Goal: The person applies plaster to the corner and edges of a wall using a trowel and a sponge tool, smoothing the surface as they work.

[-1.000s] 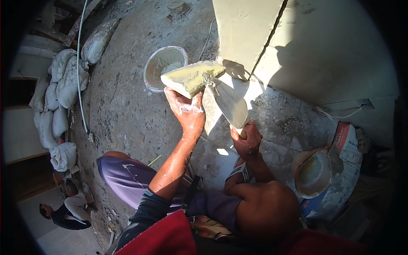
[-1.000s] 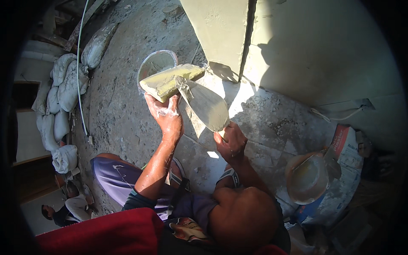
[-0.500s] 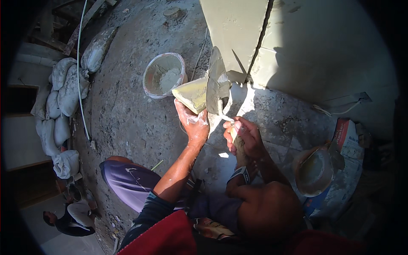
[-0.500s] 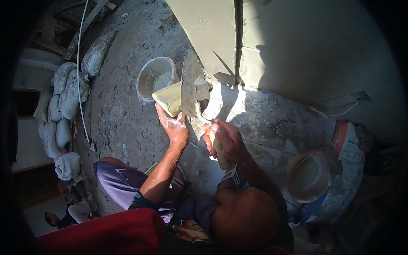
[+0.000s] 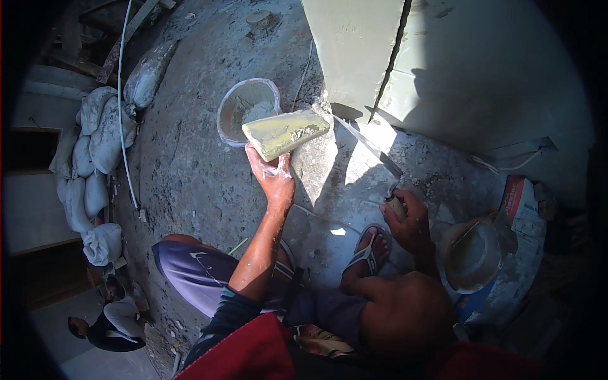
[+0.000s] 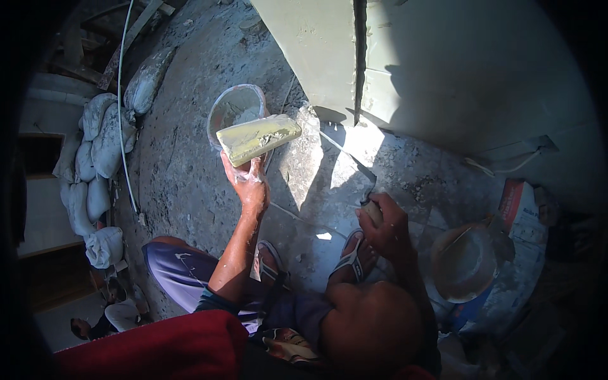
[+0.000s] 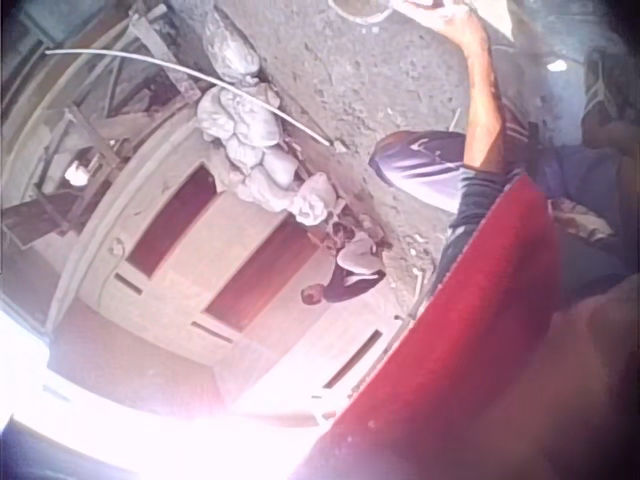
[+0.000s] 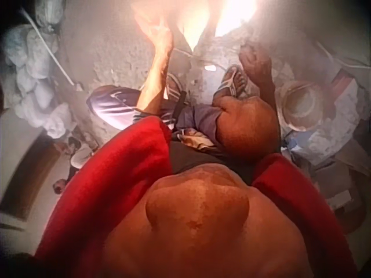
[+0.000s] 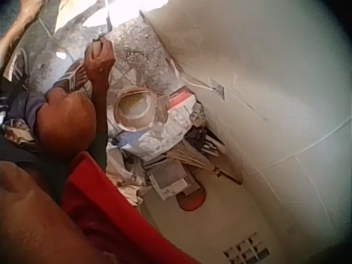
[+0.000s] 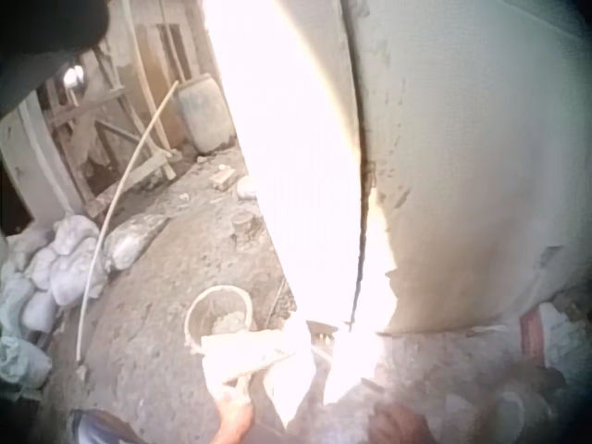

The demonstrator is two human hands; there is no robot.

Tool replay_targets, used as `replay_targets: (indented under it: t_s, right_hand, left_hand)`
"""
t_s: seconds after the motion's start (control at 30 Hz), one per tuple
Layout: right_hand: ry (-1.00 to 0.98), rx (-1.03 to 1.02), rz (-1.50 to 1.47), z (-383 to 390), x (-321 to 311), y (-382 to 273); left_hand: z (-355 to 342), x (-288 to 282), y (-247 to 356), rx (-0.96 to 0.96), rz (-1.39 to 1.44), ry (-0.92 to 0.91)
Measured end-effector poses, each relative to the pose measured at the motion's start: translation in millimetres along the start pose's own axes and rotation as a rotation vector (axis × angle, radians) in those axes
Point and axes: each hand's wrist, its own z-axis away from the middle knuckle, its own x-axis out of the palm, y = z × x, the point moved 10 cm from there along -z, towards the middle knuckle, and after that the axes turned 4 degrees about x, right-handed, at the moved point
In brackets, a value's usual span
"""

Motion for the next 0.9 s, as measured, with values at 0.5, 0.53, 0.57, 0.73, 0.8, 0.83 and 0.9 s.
replay_targets:
  t_s: [0.5, 0.53, 0.57, 0.73, 0.8, 0.83, 0.9]
  right_hand:
    - [0.150, -0.337, 0.050, -6, -1, -24]
    - [0.179, -0.349, 0.021, -5, -1, -25]
    - [0.206, -0.338, 0.008, -5, -1, -24]
    - [0.353, -0.275, 0.037, 3, -36, 7]
    - [0.382, -0.254, 0.033, 5, -42, 17]
    - [0.396, -0.241, 0.026, 5, -43, 22]
    - [0.407, -0.214, 0.059, 3, -43, 32]
  left_hand:
    - [28, 73, -9, -0.249, -0.053, -0.389]
    - [28, 64, -14, -0.265, -0.033, -0.376]
    - [27, 56, -18, -0.280, -0.013, -0.364]
    - [25, 57, -10, -0.256, -0.046, -0.386]
    - [19, 51, -2, -0.188, -0.114, -0.394]
    - [15, 48, 2, -0.160, -0.143, -0.408]
    - [12, 40, 7, -0.157, -0.123, -0.386]
